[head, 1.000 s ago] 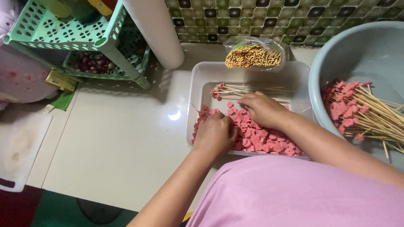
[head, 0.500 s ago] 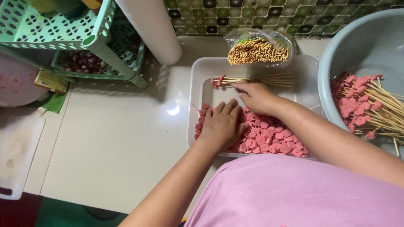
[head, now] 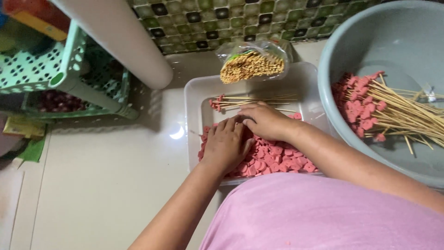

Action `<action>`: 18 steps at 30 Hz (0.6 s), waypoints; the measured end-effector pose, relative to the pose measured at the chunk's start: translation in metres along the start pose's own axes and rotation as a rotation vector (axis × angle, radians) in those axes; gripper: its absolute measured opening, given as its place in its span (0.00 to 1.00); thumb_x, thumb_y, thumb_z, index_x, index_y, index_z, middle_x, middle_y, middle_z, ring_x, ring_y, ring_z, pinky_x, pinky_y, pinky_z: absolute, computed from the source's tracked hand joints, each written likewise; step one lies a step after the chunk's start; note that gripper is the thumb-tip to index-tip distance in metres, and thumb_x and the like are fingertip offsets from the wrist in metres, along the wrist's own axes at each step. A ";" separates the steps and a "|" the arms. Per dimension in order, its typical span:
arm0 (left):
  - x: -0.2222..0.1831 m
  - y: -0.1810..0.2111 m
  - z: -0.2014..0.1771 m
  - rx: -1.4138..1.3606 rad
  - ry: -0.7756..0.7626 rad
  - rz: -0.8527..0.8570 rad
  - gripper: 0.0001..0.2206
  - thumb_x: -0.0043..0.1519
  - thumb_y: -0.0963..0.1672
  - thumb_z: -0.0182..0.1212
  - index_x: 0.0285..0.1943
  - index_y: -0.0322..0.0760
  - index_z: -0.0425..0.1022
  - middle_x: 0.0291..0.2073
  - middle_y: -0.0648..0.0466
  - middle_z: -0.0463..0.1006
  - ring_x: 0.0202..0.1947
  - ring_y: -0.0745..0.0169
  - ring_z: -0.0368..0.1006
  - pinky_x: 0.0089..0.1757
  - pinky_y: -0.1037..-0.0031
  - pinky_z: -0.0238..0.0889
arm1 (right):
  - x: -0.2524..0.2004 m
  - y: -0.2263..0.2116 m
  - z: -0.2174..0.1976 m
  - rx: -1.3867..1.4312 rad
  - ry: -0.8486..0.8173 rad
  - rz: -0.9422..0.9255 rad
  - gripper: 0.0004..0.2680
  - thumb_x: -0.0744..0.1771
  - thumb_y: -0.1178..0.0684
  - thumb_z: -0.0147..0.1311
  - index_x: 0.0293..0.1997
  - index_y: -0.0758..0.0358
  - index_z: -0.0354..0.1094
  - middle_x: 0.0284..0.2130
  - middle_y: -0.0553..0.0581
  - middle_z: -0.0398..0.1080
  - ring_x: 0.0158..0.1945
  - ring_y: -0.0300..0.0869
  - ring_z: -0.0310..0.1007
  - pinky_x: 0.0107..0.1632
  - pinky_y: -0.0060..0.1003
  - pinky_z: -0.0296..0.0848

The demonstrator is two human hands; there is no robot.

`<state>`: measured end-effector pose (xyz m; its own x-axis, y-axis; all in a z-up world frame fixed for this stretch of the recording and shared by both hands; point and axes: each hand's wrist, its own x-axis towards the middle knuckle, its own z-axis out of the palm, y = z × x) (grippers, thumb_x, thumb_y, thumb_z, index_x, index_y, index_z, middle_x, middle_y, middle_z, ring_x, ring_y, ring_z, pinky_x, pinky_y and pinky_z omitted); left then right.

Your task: Skewering small heart-shaped pink food items onto wooden sticks for food preparation.

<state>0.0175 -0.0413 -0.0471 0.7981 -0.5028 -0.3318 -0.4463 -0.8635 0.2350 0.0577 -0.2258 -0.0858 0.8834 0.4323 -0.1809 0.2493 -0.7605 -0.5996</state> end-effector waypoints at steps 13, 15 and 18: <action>-0.019 0.006 -0.016 -0.124 0.004 0.033 0.31 0.69 0.60 0.38 0.70 0.40 0.67 0.70 0.46 0.63 0.69 0.41 0.63 0.65 0.42 0.48 | -0.111 0.004 -0.016 -0.185 0.236 -0.051 0.13 0.68 0.53 0.49 0.59 0.57 0.70 0.57 0.58 0.70 0.61 0.56 0.67 0.62 0.50 0.66; -0.034 0.018 -0.022 -0.139 -0.032 0.011 0.33 0.69 0.61 0.35 0.71 0.40 0.66 0.71 0.45 0.62 0.69 0.39 0.63 0.66 0.40 0.46 | -0.126 0.000 -0.015 -0.220 0.286 -0.057 0.14 0.68 0.54 0.48 0.60 0.58 0.69 0.58 0.59 0.70 0.61 0.57 0.67 0.62 0.50 0.66; -0.049 0.027 -0.015 -0.113 -0.062 -0.030 0.37 0.66 0.64 0.31 0.71 0.41 0.66 0.72 0.45 0.63 0.70 0.43 0.62 0.68 0.42 0.40 | -0.136 -0.012 -0.013 -0.347 0.240 -0.059 0.14 0.68 0.52 0.48 0.61 0.57 0.69 0.58 0.60 0.70 0.65 0.55 0.64 0.63 0.51 0.64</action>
<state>-0.0275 -0.0396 -0.0112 0.7823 -0.4814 -0.3952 -0.3715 -0.8699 0.3244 -0.0600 -0.2816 -0.0443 0.9208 0.3858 0.0569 0.3844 -0.8736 -0.2984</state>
